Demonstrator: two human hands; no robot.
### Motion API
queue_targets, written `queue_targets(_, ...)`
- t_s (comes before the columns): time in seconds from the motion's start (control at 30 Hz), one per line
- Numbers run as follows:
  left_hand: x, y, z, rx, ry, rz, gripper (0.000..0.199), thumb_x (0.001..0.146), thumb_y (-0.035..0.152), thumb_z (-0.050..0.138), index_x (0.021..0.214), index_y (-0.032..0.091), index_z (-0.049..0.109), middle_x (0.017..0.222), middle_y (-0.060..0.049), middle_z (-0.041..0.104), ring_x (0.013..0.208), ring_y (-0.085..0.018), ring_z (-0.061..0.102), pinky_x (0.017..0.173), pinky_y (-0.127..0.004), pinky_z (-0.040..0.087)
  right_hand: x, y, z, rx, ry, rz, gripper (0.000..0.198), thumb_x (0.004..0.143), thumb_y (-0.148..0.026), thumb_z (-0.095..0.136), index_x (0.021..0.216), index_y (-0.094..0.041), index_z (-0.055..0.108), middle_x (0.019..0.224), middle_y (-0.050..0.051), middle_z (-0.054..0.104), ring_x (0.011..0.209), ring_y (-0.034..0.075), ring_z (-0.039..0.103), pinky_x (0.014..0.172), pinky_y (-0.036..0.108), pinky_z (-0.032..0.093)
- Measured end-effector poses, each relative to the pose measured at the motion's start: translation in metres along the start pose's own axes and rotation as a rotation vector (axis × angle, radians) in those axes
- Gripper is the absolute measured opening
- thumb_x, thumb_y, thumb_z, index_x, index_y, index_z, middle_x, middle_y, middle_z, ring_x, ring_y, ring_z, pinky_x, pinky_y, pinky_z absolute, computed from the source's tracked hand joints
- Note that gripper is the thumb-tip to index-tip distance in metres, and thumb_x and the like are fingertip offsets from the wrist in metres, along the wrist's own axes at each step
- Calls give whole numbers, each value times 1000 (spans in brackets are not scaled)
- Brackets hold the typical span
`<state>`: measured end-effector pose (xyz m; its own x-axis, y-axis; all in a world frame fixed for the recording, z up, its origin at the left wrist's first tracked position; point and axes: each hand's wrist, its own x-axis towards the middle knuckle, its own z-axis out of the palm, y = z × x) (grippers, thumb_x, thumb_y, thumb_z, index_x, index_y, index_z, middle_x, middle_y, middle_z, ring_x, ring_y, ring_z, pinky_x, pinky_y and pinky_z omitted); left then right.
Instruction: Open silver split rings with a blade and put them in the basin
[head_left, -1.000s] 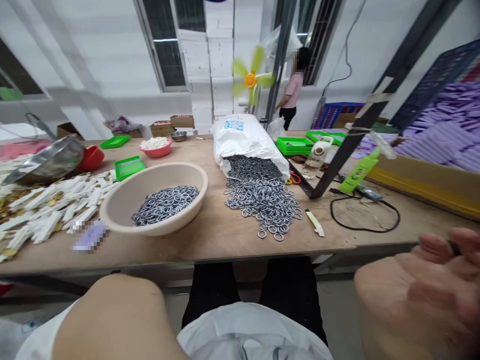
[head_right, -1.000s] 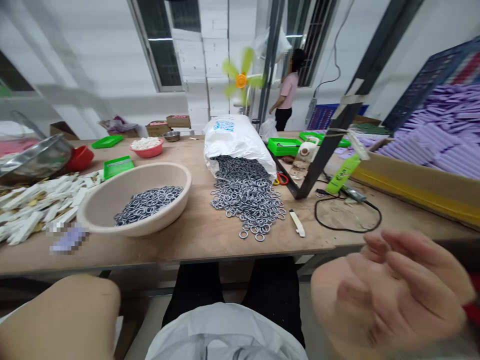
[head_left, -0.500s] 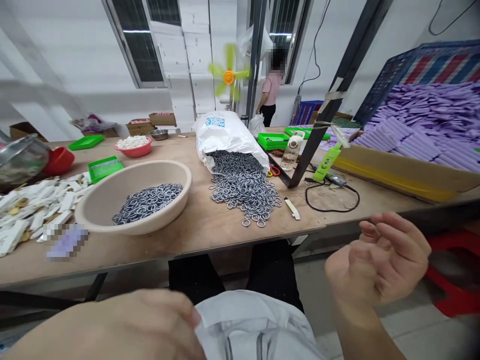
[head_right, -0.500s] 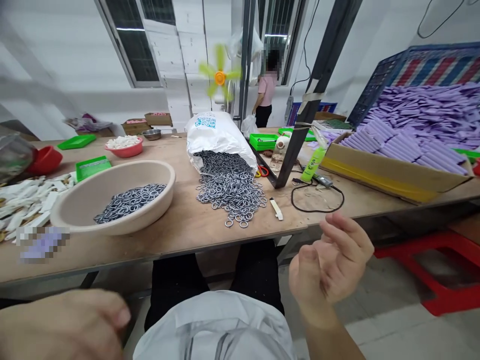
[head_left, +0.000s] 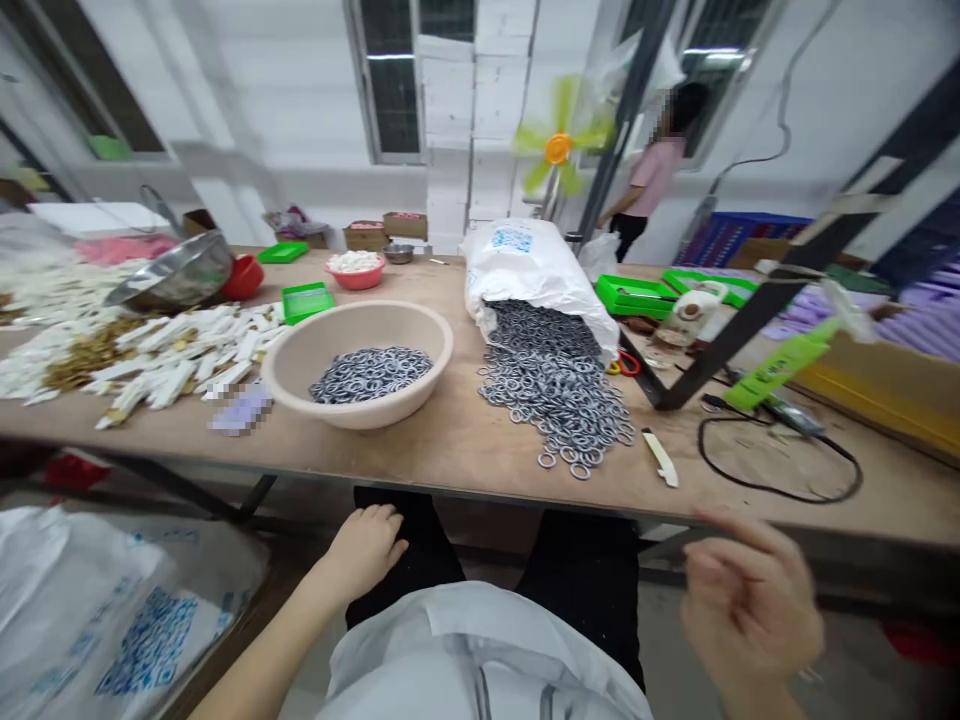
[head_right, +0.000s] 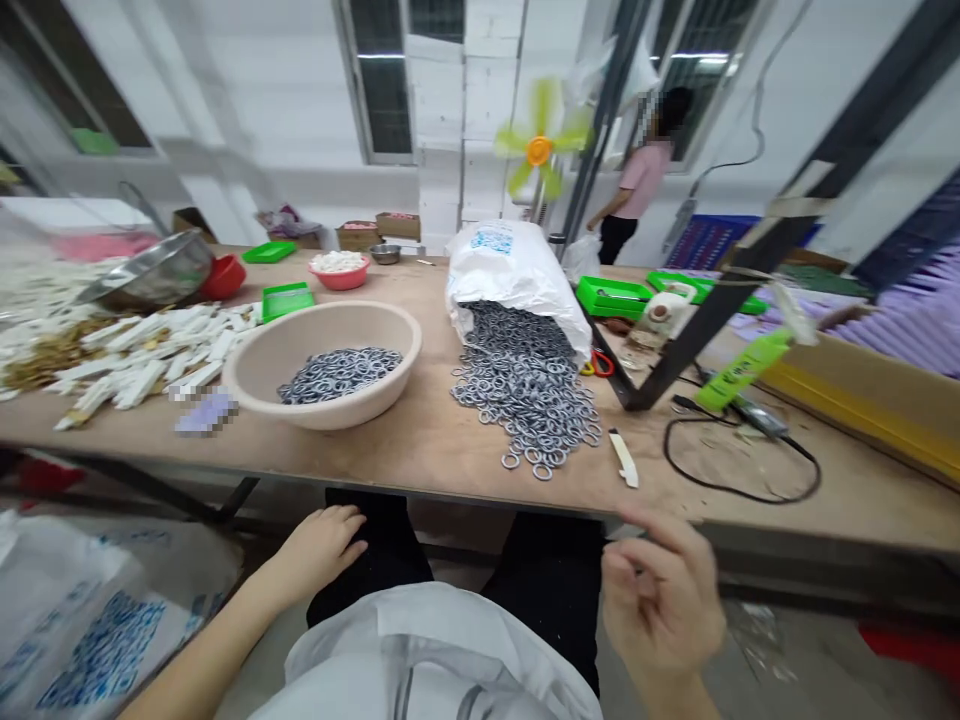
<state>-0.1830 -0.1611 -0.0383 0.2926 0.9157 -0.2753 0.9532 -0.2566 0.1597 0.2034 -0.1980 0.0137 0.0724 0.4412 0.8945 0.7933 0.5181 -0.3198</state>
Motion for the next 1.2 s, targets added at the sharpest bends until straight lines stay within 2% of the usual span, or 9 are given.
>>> queue_targets(0.13, 14, -30, 43, 60, 116, -238, 43, 91, 25, 58, 131, 11, 63, 133, -21, 61, 120, -35, 60, 99, -45, 49, -71, 49, 12, -87, -473, -268, 3, 87, -22, 68, 87, -25, 66, 88, 1, 73, 76, 20, 69, 76, 38, 53)
queue_targets(0.2, 14, -41, 57, -14, 160, -251, 38, 93, 28, 57, 128, 14, 65, 128, -17, 64, 114, -31, 63, 95, -40, 50, -114, 79, 14, -196, -559, -176, 16, 91, -39, 62, 96, -26, 70, 95, 5, 74, 80, 25, 72, 72, 41, 56)
queue_targets(0.37, 19, -50, 77, -123, 288, -248, 29, 98, 22, 44, 97, 16, 72, 106, -12, 68, 98, -25, 65, 88, -36, 50, -180, 121, 9, -277, -556, 174, 43, 91, -62, 50, 91, -28, 75, 93, 10, 71, 81, 33, 71, 62, 47, 58)
queue_targets(0.6, 27, -51, 85, -247, 442, -219, 26, 98, 26, 43, 97, 19, 67, 108, -11, 66, 103, -25, 59, 92, -37, 50, -178, 110, 18, -325, -546, 239, 56, 97, -63, 36, 82, -21, 69, 91, 13, 69, 81, 31, 65, 72, 46, 53)
queue_targets(0.7, 17, -59, 85, -363, 480, -172, 29, 98, 34, 41, 86, 20, 64, 95, -10, 65, 94, -25, 59, 88, -40, 50, -186, 106, 16, -277, -573, 329, 58, 93, -70, 42, 102, -19, 70, 105, 14, 69, 96, 30, 64, 84, 45, 53)
queue_targets(0.9, -16, -35, 68, -1062, 61, 39, 43, 92, 58, 50, 83, 18, 64, 83, -6, 67, 81, -20, 62, 79, -33, 50, -187, 100, 17, -354, -483, 569, 64, 96, -62, 35, 125, -13, 63, 115, 20, 67, 105, 33, 63, 90, 49, 52)
queue_targets(0.97, -16, -8, 69, -981, -84, 200, 44, 97, 54, 44, 99, 19, 71, 111, -10, 72, 105, -23, 64, 96, -37, 49, -183, 84, 29, -418, -445, 551, 58, 98, -54, 34, 128, -14, 63, 121, 22, 66, 112, 34, 61, 95, 52, 49)
queue_targets(1.07, 3, 16, 82, -556, -121, 378, 47, 102, 47, 32, 127, 29, 68, 135, -7, 66, 132, -25, 54, 119, -50, 30, -179, 56, 44, -114, -878, 197, 44, 99, -42, 40, 130, -25, 66, 127, 14, 68, 121, 28, 59, 104, 46, 45)
queue_targets(1.2, 35, -25, 88, -60, -2, 262, 44, 94, 45, 52, 134, 31, 64, 151, -9, 53, 145, -32, 42, 122, -61, 16, -167, 71, 17, -105, -1123, 40, 35, 95, -43, 51, 125, -35, 69, 133, 6, 67, 128, 29, 56, 111, 52, 36)
